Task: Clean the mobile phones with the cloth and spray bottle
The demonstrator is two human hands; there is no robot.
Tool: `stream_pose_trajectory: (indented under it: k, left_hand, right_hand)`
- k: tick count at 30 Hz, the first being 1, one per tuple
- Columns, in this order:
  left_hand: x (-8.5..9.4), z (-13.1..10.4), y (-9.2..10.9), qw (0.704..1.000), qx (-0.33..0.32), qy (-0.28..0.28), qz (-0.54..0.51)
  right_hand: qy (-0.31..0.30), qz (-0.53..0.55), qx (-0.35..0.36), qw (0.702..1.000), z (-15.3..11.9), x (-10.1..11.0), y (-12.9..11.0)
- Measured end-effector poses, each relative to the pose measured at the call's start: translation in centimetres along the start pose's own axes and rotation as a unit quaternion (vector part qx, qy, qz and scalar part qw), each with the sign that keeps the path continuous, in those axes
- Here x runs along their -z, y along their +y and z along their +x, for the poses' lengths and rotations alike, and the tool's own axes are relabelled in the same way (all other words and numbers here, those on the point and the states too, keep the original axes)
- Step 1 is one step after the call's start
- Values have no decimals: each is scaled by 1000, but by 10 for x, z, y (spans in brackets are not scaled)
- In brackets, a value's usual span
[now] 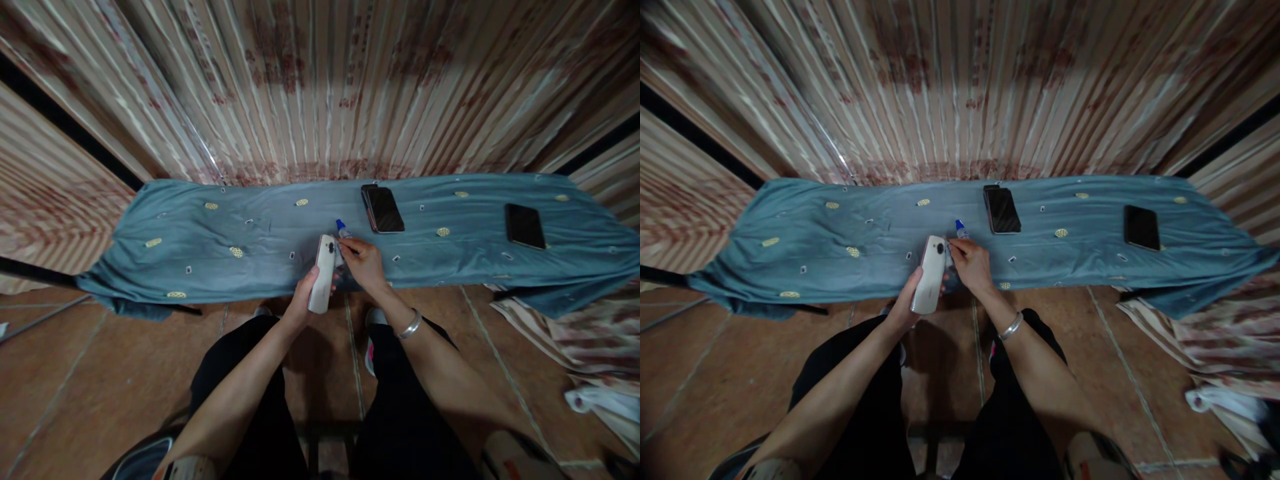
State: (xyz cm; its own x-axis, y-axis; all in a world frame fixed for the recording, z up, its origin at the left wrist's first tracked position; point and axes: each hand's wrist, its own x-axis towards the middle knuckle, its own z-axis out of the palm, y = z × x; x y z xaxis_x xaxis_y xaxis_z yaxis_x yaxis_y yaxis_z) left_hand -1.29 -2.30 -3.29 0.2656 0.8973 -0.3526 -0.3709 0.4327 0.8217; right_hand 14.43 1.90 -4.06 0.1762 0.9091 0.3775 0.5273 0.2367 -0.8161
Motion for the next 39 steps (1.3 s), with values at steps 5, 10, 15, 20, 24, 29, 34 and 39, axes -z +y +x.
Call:
stream_pose_trajectory:
  k: [5, 10, 15, 20, 24, 29, 34, 39]
  left_hand:
    - [1, 3, -1, 1000, 0, 15, -19]
    - [1, 4, 0, 999, 14, 32, -36]
    - [3, 7, 0, 998, 24, 45, -46]
    - [4, 10, 3, 998, 26, 47, -36]
    - [3, 9, 5, 998, 10, 53, -46]
    - [2, 11, 3, 997, -5, 50, -61]
    - [2, 13, 2, 998, -12, 45, -43]
    - [2, 13, -1, 998, -11, 47, -43]
  right_hand:
    - [-2, 0, 12, 1000, -3, -3, -2]
    - [-25, -43, 46, 998, -8, -5, -3]
    - [-36, -92, 91, 991, -13, -8, -1]
    - [-56, -122, 154, 979, -17, -11, -3]
    - [-68, -148, 174, 971, -22, -11, -12]
    - [-82, -145, 187, 968, -26, -8, -20]
    - [-85, -142, 182, 969, -27, -8, -22]
    - [-72, -145, 185, 969, -29, -10, -26]
